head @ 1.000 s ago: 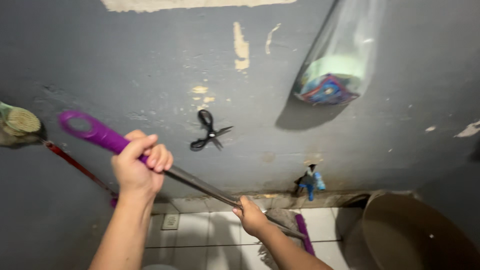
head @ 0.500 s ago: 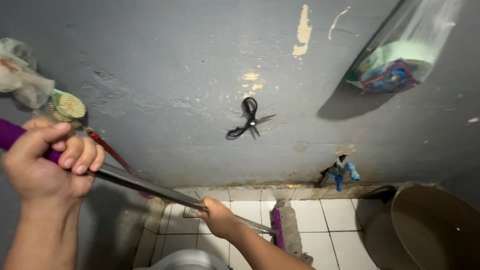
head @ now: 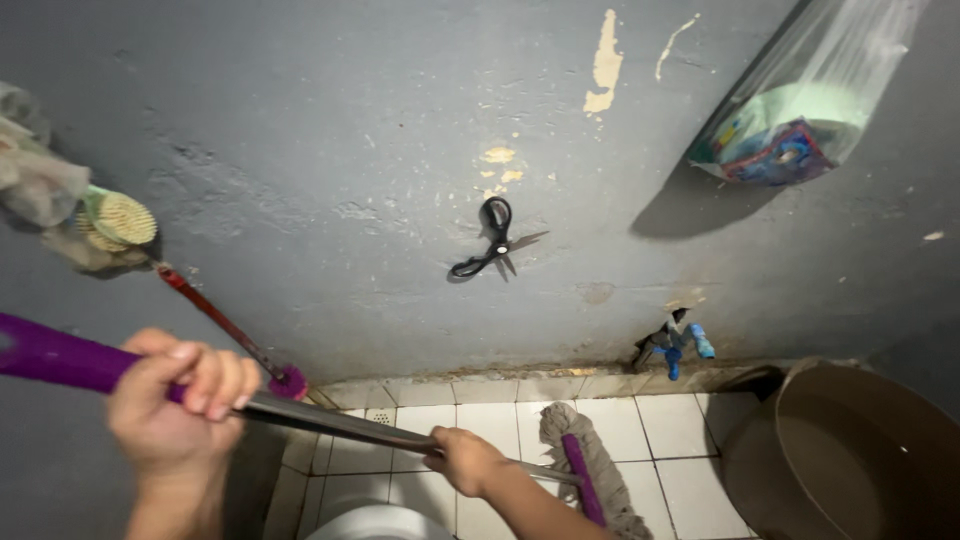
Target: The person cleans the floor by hand using a mop, dipping the mop head into a bucket of water and repeatedly wiping the tiled surface.
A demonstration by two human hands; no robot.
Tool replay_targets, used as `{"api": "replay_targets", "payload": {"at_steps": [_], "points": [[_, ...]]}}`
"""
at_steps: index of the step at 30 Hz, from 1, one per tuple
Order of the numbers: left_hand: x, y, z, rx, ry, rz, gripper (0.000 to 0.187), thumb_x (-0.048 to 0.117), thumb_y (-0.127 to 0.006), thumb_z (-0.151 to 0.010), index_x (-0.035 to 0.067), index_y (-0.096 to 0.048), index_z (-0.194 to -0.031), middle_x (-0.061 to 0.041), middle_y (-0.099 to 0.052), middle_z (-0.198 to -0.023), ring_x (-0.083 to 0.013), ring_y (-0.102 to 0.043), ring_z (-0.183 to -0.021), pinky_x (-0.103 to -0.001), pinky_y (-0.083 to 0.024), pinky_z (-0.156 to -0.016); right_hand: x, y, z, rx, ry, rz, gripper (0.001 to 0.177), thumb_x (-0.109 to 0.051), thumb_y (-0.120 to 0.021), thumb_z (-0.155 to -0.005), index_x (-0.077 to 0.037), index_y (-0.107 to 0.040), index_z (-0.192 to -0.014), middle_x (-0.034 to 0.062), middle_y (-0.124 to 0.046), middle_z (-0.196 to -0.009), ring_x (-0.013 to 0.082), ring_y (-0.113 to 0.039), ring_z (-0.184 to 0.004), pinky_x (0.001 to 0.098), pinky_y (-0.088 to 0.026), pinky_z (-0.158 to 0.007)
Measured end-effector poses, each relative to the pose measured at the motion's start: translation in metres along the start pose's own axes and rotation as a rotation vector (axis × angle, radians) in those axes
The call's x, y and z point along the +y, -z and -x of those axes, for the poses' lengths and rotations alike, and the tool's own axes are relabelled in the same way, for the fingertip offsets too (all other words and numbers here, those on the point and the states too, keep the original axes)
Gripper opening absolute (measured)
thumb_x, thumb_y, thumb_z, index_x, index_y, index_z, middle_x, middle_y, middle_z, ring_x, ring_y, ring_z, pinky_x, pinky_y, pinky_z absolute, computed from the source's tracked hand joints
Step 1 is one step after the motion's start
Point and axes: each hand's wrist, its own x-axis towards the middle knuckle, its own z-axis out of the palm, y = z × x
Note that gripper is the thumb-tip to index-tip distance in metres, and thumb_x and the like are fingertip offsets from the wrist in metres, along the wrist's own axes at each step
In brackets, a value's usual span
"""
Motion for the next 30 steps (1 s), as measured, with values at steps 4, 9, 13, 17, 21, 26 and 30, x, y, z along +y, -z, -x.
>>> {"api": "replay_targets", "payload": {"at_steps": [4, 9, 13, 17, 21, 26, 30], "points": [[-0.048, -0.021, 0.006, -0.046, 0.009, 0.121, 0.03, 0.009, -0.047, -0.094, 0.013, -0.042, -0.065, 0.001, -0.036, -0.049, -0.0119, -0.032, -0.04, -0.033, -0.03, -0.045, 0.052, 0.01, 0.014, 0.028, -0.112, 0.014, 0.025, -0.03, -0.056, -0.103, -0.007, -0.057, -0.111, 0.0201, -0.067, -0.109, 0.0406, -0.063, -0.105, 0.0471, -0.049, -0.092], [-0.121, -0.079, 0.026, 0.047, 0.13, 0.258, 0.023, 0.003, -0.047, -0.086, 0.011, -0.038, -0.066, 0.0, -0.034, -0.05, -0.0138, -0.03, -0.041, -0.034, -0.029, -0.044, 0.137, 0.035, 0.042, 0.089, -0.229, 0.075, 0.021, -0.028, -0.059, -0.1, -0.011, -0.056, -0.112, 0.0183, -0.066, -0.112, 0.0396, -0.062, -0.107, 0.0466, -0.048, -0.094], [-0.161, -0.133, 0.044, -0.051, 0.191, 0.3, 0.022, -0.001, -0.048, -0.084, 0.009, -0.038, -0.067, -0.002, -0.035, -0.05, -0.0162, -0.032, -0.044, -0.037, -0.035, -0.049, 0.196, 0.057, 0.077, 0.178, -0.276, 0.065, 0.017, -0.023, -0.061, -0.096, -0.011, -0.056, -0.107, 0.0164, -0.068, -0.111, 0.0373, -0.064, -0.107, 0.0448, -0.05, -0.092], [-0.17, -0.161, 0.036, -0.122, 0.192, 0.302, 0.025, -0.002, -0.048, -0.086, 0.009, -0.037, -0.067, -0.002, -0.036, -0.05, -0.0147, -0.032, -0.043, -0.036, -0.035, -0.048, 0.218, 0.068, 0.087, 0.247, -0.319, 0.078, 0.023, -0.027, -0.061, -0.098, -0.012, -0.052, -0.112, 0.0171, -0.066, -0.114, 0.0388, -0.062, -0.11, 0.0463, -0.049, -0.094], [-0.164, -0.17, 0.022, -0.118, 0.253, 0.281, 0.025, -0.002, -0.048, -0.086, 0.009, -0.037, -0.067, -0.003, -0.038, -0.05, -0.0152, -0.034, -0.043, -0.037, -0.037, -0.05, 0.216, 0.072, 0.08, 0.258, -0.412, 0.0, 0.022, -0.03, -0.061, -0.099, -0.013, -0.055, -0.112, 0.0159, -0.066, -0.116, 0.0374, -0.064, -0.11, 0.0461, -0.05, -0.094], [-0.149, -0.17, 0.014, -0.101, 0.292, 0.213, 0.028, -0.002, -0.049, -0.086, 0.009, -0.037, -0.064, -0.003, -0.038, -0.049, -0.0156, -0.035, -0.042, -0.037, -0.037, -0.049, 0.202, 0.06, 0.073, 0.351, -0.458, 0.006, 0.024, -0.03, -0.061, -0.099, -0.013, -0.05, -0.113, 0.0164, -0.064, -0.116, 0.0382, -0.062, -0.11, 0.0472, -0.049, -0.094], [-0.131, -0.15, 0.004, -0.066, 0.304, 0.202, 0.025, -0.001, -0.048, -0.086, 0.009, -0.039, -0.065, -0.003, -0.038, -0.049, -0.0154, -0.036, -0.042, -0.038, -0.037, -0.049, 0.188, 0.047, 0.055, 0.409, -0.445, 0.017, 0.026, -0.028, -0.062, -0.099, -0.011, -0.049, -0.113, 0.0187, -0.063, -0.114, 0.0397, -0.061, -0.108, 0.0488, -0.048, -0.092]]}}
